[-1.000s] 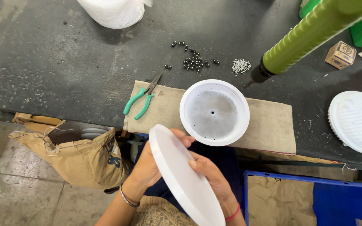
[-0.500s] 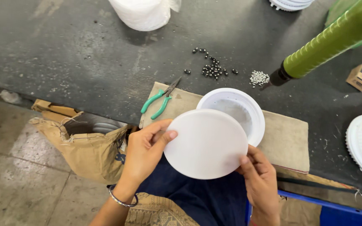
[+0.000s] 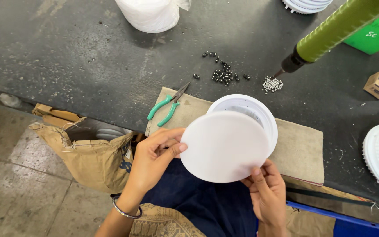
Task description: The person assembles white circular light fixtures by inserting small metal components into pre-drilled holes and securing them with a green heat gun. They handle multiple fixtures one at a time, placing finished units aside and retrieving new ones from a stack.
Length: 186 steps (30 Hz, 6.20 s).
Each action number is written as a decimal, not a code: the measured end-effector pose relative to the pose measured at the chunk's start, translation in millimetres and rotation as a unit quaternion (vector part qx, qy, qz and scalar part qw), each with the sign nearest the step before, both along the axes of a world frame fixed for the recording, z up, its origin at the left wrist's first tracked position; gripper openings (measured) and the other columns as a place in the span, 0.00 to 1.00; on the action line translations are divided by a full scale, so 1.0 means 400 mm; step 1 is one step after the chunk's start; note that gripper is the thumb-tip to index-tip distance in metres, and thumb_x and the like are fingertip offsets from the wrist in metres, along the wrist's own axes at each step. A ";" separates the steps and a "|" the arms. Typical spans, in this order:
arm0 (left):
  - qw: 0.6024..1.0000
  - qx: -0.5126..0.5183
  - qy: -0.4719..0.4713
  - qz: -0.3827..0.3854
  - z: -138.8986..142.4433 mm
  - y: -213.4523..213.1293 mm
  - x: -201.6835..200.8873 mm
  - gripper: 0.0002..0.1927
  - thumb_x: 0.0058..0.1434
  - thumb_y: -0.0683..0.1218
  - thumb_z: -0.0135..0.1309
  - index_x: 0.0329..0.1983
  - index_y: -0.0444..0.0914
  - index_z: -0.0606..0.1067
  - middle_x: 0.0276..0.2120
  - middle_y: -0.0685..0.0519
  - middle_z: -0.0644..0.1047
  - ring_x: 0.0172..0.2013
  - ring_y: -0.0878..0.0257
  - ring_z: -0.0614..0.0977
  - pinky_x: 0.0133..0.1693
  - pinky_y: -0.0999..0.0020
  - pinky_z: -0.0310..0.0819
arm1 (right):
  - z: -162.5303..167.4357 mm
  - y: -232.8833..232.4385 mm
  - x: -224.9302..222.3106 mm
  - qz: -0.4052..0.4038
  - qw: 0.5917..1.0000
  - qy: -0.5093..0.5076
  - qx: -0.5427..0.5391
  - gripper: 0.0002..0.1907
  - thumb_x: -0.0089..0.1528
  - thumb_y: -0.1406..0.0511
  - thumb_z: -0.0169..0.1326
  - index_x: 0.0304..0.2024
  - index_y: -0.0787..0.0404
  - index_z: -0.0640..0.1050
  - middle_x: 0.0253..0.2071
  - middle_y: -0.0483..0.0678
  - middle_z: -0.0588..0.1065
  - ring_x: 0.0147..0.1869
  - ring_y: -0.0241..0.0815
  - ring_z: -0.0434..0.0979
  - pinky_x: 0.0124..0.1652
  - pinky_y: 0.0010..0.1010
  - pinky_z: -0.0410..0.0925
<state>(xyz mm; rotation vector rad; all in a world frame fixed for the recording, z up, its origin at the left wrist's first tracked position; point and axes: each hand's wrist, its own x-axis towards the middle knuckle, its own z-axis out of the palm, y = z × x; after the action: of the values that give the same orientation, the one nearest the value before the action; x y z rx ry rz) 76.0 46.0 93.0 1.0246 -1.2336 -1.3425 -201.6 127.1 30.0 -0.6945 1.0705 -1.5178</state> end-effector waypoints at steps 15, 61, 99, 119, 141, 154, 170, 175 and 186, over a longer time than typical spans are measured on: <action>0.959 -0.210 -0.156 0.108 0.040 0.020 0.003 0.13 0.60 0.36 0.61 0.47 0.39 0.83 0.40 0.53 0.82 0.38 0.67 0.83 0.40 0.74 0.78 | 0.099 -0.053 0.064 -0.104 0.960 0.255 -0.046 0.13 0.68 0.70 0.53 0.54 0.67 0.78 0.49 0.52 0.80 0.52 0.36 0.79 0.54 0.27 0.73; 0.983 -0.119 -0.139 -0.019 -0.115 -0.111 -0.163 0.22 0.60 0.41 0.60 0.58 0.33 0.76 0.50 0.46 0.80 0.47 0.58 0.85 0.50 0.68 0.80 | 0.059 -0.131 -0.115 -0.135 0.935 0.323 0.054 0.14 0.65 0.67 0.58 0.51 0.68 0.81 0.39 0.49 0.78 0.37 0.35 0.79 0.37 0.26 0.75; 0.911 -0.242 -0.333 -0.008 -0.166 -0.157 -0.176 0.18 0.66 0.43 0.54 0.59 0.38 0.77 0.60 0.43 0.74 0.58 0.46 0.74 0.57 0.56 0.70 | 0.077 -0.209 -0.045 0.073 0.606 0.787 -0.087 0.42 0.67 0.47 0.50 0.71 0.72 0.60 0.74 0.64 0.56 0.79 0.59 0.54 0.72 0.48 0.49; 0.955 -0.170 -0.240 -0.026 -0.197 -0.175 -0.152 0.27 0.60 0.46 0.61 0.62 0.35 0.73 0.41 0.49 0.77 0.38 0.58 0.77 0.42 0.64 0.73 | 0.052 -0.274 -0.072 0.054 0.617 0.783 -0.051 0.48 0.67 0.42 0.46 0.72 0.74 0.55 0.75 0.67 0.53 0.79 0.62 0.50 0.72 0.49 0.47; 0.986 0.099 0.105 -0.082 -0.301 -0.223 -0.141 0.27 0.73 0.54 0.42 0.66 0.31 0.68 0.45 0.49 0.78 0.33 0.67 0.81 0.38 0.70 0.80 | 0.138 -0.112 0.100 0.635 0.729 0.215 -0.138 0.28 0.72 0.49 0.45 0.64 0.60 0.74 0.66 0.53 0.74 0.75 0.50 0.72 0.74 0.42 0.61; 0.985 -0.059 -0.160 0.011 -0.233 -0.196 -0.187 0.17 0.66 0.47 0.56 0.55 0.34 0.76 0.42 0.52 0.77 0.31 0.67 0.79 0.32 0.71 0.77 | 0.048 0.001 -0.035 -0.147 0.915 0.375 0.033 0.22 0.72 0.65 0.46 0.68 0.65 0.69 0.66 0.54 0.73 0.70 0.43 0.72 0.65 0.32 0.64; 0.992 0.088 0.080 -0.041 -0.186 -0.108 -0.129 0.23 0.53 0.41 0.69 0.41 0.37 0.65 0.35 0.51 0.76 0.36 0.66 0.79 0.37 0.70 0.78 | 0.044 0.035 -0.002 -0.060 0.994 0.087 0.041 0.32 0.68 0.66 0.46 0.73 0.69 0.56 0.66 0.61 0.69 0.66 0.49 0.72 0.59 0.42 0.68; 0.990 0.040 0.125 -0.061 -0.144 -0.076 -0.128 0.23 0.55 0.37 0.67 0.41 0.38 0.62 0.35 0.49 0.77 0.35 0.67 0.81 0.36 0.71 0.79 | 0.100 -0.058 -0.037 -0.069 0.969 0.234 -0.029 0.39 0.65 0.69 0.54 0.75 0.63 0.53 0.66 0.57 0.68 0.68 0.46 0.72 0.61 0.37 0.67; 0.952 -0.254 -0.122 -0.118 0.030 -0.076 -0.078 0.32 0.59 0.35 0.61 0.68 0.37 0.69 0.53 0.51 0.83 0.59 0.59 0.81 0.62 0.60 0.71 | 0.107 -0.135 -0.035 0.002 0.908 0.361 -0.214 0.25 0.56 0.76 0.65 0.56 0.64 0.76 0.53 0.53 0.78 0.57 0.43 0.79 0.55 0.30 0.73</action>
<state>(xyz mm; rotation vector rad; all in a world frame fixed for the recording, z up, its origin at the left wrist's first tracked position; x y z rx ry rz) 44.7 15.7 105.1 0.6995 -1.8201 -1.0011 -215.6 73.1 72.9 -1.6572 1.2645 -1.5368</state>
